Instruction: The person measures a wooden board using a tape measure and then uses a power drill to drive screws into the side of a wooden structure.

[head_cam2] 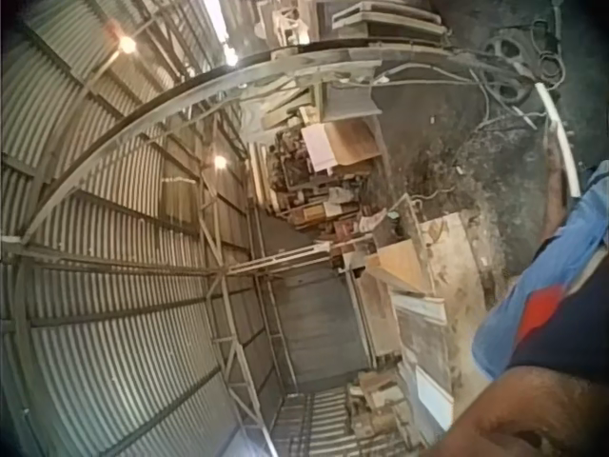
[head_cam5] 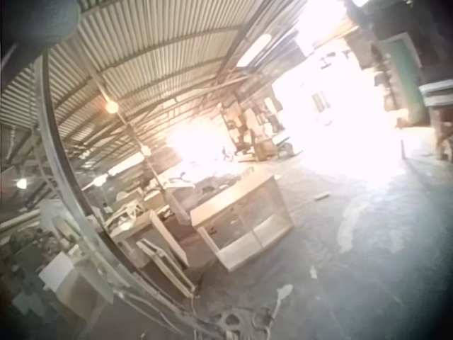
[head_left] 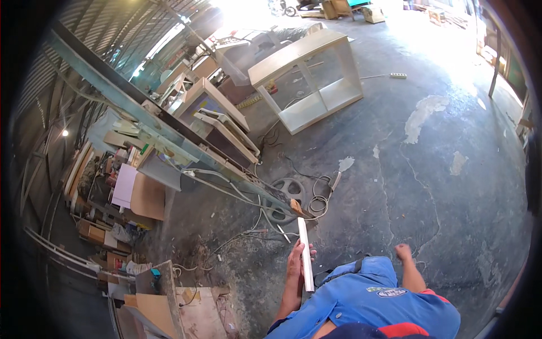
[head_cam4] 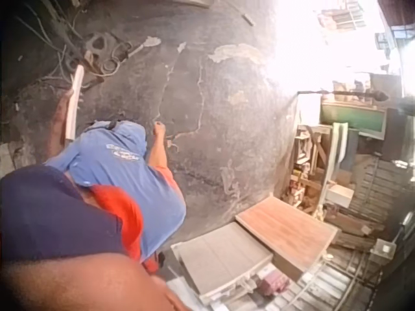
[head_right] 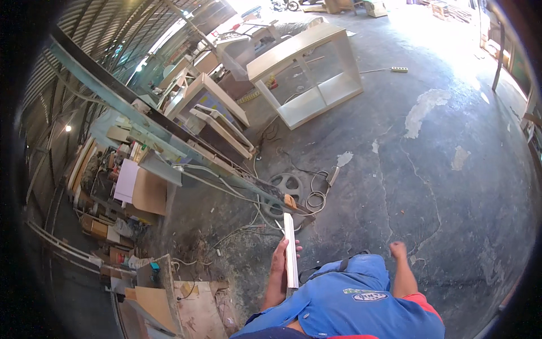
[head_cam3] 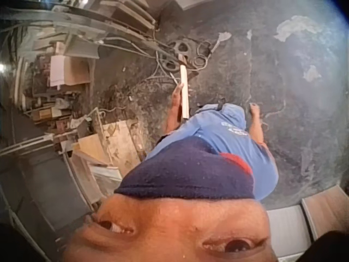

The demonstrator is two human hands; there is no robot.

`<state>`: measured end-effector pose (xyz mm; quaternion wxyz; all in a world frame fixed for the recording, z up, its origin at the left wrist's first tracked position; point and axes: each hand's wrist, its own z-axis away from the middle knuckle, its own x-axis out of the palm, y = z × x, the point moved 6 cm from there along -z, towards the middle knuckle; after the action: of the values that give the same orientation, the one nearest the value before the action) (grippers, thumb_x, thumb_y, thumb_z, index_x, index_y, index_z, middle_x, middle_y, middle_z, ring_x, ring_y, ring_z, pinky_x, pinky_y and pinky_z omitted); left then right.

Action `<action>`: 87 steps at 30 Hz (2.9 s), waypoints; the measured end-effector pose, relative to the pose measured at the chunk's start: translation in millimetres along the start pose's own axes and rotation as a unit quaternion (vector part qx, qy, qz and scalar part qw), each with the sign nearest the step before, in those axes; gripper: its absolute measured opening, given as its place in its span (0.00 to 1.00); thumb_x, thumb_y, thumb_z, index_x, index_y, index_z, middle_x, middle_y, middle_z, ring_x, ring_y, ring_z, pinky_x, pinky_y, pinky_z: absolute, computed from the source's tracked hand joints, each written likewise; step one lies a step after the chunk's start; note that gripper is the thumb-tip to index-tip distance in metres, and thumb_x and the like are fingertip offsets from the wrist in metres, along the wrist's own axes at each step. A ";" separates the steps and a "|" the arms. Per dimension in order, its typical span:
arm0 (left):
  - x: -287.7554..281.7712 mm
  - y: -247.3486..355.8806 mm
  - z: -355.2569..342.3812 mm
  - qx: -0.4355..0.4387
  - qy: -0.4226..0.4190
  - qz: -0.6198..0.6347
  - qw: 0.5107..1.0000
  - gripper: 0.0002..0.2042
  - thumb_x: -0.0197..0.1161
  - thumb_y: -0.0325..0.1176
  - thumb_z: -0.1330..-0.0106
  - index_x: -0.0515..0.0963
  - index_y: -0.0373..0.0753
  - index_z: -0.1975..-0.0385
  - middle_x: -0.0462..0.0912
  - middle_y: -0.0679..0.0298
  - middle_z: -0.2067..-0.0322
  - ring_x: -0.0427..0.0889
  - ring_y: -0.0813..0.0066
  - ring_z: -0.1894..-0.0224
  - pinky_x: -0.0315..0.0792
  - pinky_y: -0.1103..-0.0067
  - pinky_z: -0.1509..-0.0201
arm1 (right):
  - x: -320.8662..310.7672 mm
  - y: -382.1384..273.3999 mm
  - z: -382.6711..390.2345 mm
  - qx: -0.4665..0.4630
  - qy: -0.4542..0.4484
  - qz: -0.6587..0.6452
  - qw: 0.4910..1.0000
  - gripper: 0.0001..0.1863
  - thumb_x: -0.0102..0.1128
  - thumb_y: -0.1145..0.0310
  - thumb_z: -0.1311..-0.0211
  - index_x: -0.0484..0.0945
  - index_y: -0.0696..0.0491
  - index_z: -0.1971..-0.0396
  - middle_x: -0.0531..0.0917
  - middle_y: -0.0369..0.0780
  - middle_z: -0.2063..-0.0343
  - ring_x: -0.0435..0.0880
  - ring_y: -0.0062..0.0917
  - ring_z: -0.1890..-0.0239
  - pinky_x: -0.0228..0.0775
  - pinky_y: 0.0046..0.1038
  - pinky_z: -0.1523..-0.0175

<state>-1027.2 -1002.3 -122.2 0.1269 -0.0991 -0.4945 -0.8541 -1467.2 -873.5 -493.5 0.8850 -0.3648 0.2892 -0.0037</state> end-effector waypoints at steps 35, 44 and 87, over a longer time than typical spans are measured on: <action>113.4 -12.7 18.1 -0.091 -0.194 -0.007 0.977 0.32 0.62 0.48 0.32 0.63 0.40 0.32 0.76 0.58 0.50 0.81 0.61 0.48 0.80 0.70 0.49 | -73.5 -383.6 277.9 -0.428 -0.193 -0.054 0.881 0.24 0.68 0.61 0.43 0.66 0.56 0.54 0.77 0.45 0.64 0.81 0.34 0.61 0.75 0.35 0.53; 75.6 44.7 19.4 0.026 -0.079 -0.019 0.996 0.26 0.53 0.50 0.28 0.69 0.33 0.42 0.79 0.56 0.55 0.85 0.64 0.60 0.79 0.80 0.67 | -91.1 -367.2 262.5 -0.478 -0.164 0.095 0.858 0.17 0.62 0.61 0.39 0.79 0.48 0.50 0.80 0.43 0.60 0.83 0.39 0.57 0.76 0.36 0.50; 132.5 34.0 34.8 0.063 -0.153 0.018 0.986 0.31 0.64 0.34 0.34 0.63 0.35 0.32 0.76 0.65 0.54 0.80 0.81 0.60 0.78 0.86 0.64 | -140.9 -438.6 305.9 -0.502 -0.025 -0.026 0.864 0.12 0.63 0.69 0.45 0.83 0.53 0.60 0.79 0.42 0.70 0.82 0.37 0.71 0.74 0.33 0.63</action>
<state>-1140.5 -1004.0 -38.2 0.0712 -0.2295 -0.5592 -0.7935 -1337.4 -967.7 35.6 0.5889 -0.7671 0.2200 0.1280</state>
